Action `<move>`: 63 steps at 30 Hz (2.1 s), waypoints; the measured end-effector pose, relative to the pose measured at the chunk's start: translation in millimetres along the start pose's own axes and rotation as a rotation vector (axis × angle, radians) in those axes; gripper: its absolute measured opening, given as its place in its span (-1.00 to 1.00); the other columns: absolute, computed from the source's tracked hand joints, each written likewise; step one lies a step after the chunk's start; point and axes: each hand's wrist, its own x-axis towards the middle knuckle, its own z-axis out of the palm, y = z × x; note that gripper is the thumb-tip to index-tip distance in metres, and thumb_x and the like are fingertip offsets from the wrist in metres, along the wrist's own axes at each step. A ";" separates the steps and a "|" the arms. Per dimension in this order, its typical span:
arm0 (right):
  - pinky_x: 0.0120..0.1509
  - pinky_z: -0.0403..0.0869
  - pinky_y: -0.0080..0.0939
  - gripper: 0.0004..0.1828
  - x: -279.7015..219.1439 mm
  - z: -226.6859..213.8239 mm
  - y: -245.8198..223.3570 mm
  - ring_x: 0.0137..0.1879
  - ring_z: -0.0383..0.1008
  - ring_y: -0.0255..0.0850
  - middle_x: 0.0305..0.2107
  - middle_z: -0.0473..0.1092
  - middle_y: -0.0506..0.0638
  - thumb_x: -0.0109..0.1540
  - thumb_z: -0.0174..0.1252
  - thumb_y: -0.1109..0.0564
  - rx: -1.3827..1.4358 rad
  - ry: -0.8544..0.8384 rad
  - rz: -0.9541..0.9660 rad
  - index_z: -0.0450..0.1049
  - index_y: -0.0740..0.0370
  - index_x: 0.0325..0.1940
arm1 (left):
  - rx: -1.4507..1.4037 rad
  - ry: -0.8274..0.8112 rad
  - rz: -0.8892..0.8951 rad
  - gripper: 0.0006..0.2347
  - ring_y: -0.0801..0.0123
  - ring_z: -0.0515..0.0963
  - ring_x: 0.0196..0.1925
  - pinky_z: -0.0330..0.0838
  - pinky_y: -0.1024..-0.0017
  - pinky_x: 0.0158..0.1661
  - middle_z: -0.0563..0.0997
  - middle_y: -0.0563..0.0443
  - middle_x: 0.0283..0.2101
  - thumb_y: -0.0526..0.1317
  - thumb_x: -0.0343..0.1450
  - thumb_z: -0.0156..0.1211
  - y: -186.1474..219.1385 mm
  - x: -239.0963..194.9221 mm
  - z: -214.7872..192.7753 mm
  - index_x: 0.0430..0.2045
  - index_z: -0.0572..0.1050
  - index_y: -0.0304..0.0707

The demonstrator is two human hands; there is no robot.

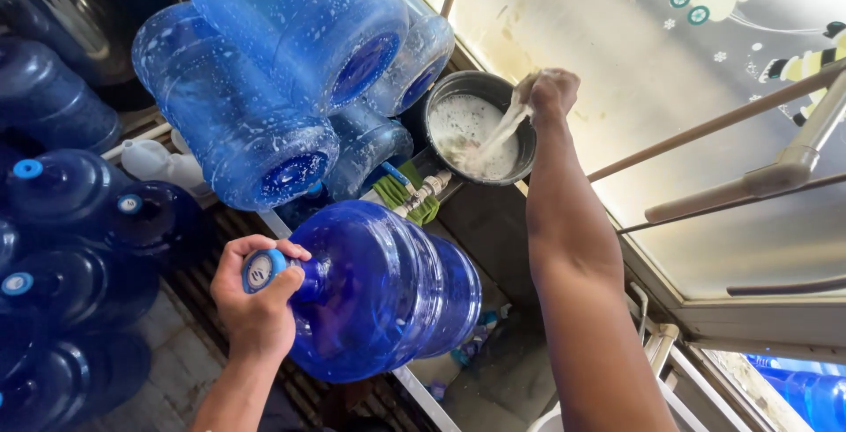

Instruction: The person scrubs the exterior of large blue water jugs using a soapy sponge at a stainless steel sink. They repeatedly pick up jugs, scrub them, and place them back into a pile or onto a nearby rack.

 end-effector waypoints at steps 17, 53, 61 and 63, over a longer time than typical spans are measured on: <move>-0.06 0.41 0.47 -0.84 -193.2 -2.0 184.7 -0.04 0.47 0.48 -0.12 0.46 0.57 0.13 -0.13 0.47 -0.287 -0.584 -0.887 0.37 0.60 -0.48 | 0.047 -0.188 -0.178 -0.68 0.23 0.71 -0.29 0.62 0.29 -0.19 0.61 -0.16 -0.36 -0.56 0.18 0.19 -61.8 106.2 -37.2 -0.21 0.42 -0.40; 0.55 0.14 0.19 -0.41 -452.2 120.1 68.9 0.39 0.25 0.34 0.25 0.29 0.43 0.28 0.09 0.15 -0.467 0.656 -0.482 0.30 0.46 0.37 | -0.382 -0.457 -0.299 -0.85 0.07 0.60 -0.45 0.59 0.25 -0.15 0.45 -0.26 -0.54 -0.48 0.33 0.21 -79.4 143.8 -17.5 -0.35 0.37 -0.34; 0.33 0.42 0.10 -0.61 -350.2 45.8 37.2 0.21 0.52 0.09 0.01 0.53 0.08 0.14 0.15 0.03 -0.853 -0.031 -0.870 0.58 0.06 0.04 | -0.198 -0.841 0.107 -0.86 0.12 0.71 -0.28 0.56 0.29 -0.08 0.60 -0.25 -0.46 -0.50 0.17 0.34 -27.1 83.8 1.0 -0.51 0.50 -0.48; 0.24 0.51 0.05 -0.65 -314.6 16.4 47.0 0.12 0.59 0.05 -0.03 0.57 0.03 0.20 0.19 -0.02 -0.726 -0.209 -0.745 0.59 0.01 0.06 | -0.185 -0.929 0.149 -0.86 0.08 0.73 -0.31 0.58 0.25 -0.10 0.63 -0.26 -0.49 -0.50 0.13 0.35 -4.4 72.0 2.1 -0.56 0.51 -0.50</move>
